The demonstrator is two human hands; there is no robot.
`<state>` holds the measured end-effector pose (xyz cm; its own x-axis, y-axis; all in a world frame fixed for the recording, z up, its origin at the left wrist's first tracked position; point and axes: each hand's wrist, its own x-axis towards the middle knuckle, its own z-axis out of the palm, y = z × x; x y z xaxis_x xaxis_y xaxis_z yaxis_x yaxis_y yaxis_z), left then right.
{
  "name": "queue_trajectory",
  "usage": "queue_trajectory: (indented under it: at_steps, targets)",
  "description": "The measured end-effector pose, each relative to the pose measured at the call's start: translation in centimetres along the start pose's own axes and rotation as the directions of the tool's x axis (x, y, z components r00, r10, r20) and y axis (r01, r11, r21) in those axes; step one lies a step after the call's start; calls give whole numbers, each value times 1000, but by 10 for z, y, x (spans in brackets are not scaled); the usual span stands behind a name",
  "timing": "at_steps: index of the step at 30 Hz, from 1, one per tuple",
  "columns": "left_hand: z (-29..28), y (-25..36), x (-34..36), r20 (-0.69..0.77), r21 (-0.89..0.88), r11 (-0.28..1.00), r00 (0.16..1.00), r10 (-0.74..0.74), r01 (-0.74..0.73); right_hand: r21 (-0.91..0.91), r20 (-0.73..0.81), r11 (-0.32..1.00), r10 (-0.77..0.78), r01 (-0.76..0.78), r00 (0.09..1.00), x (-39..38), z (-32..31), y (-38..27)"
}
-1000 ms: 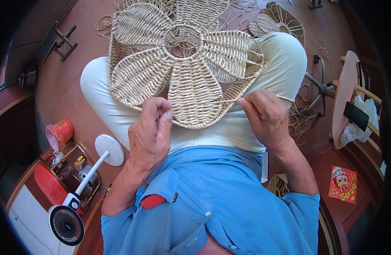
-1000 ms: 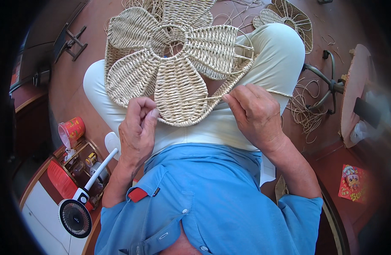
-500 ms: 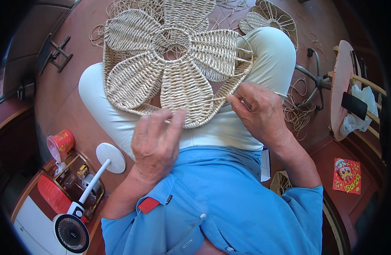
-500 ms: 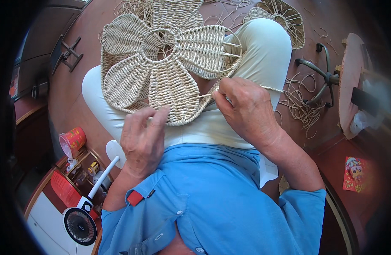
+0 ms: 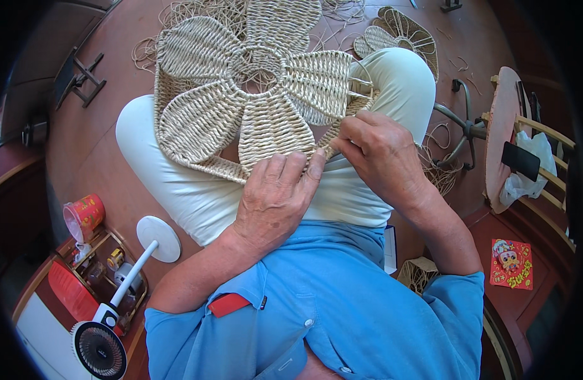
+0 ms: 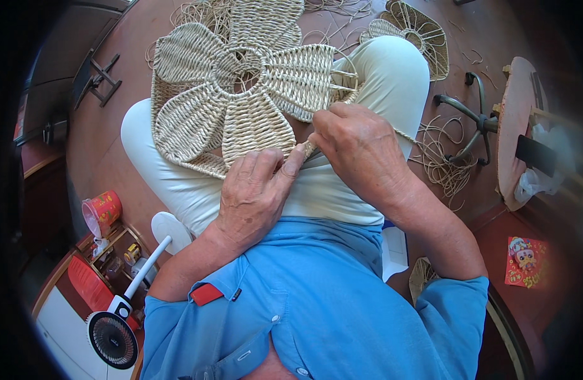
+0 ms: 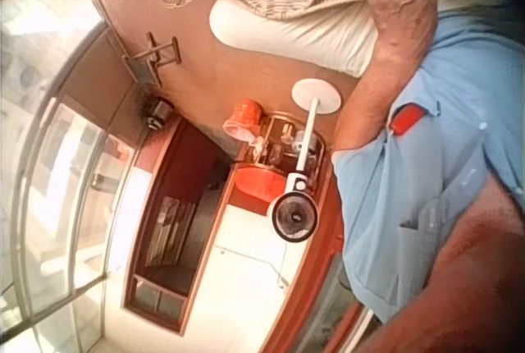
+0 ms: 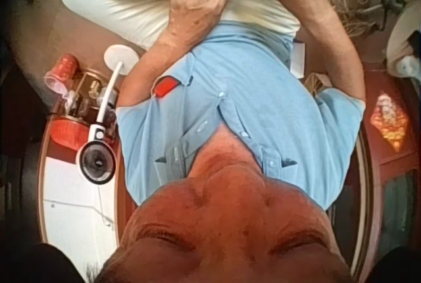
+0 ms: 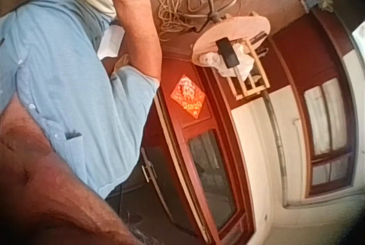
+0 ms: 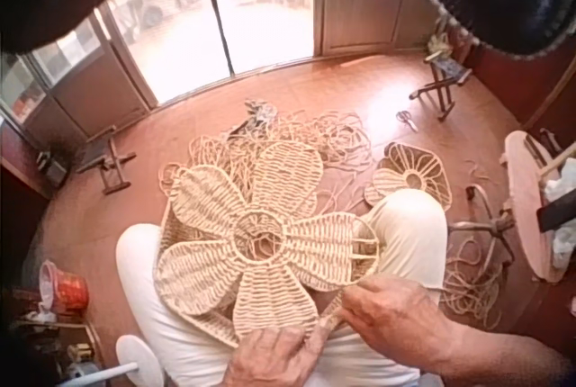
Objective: The person is weaving a large flower-shaped decorative object using straw or rope materials.
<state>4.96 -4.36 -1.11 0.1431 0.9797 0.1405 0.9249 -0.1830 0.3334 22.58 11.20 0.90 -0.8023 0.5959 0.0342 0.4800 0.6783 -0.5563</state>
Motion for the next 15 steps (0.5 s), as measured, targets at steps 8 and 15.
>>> queue_trajectory:
  at_steps: [8,15]
  targets:
    - [8,1,-2,-7,274,955,992,123,-116,103,-148,994,-3,19,989,-15,10,-12]
    - [6,0,-3,0,257,961,994,110,-107,241,60,958,146,-157,987,-14,19,-20]
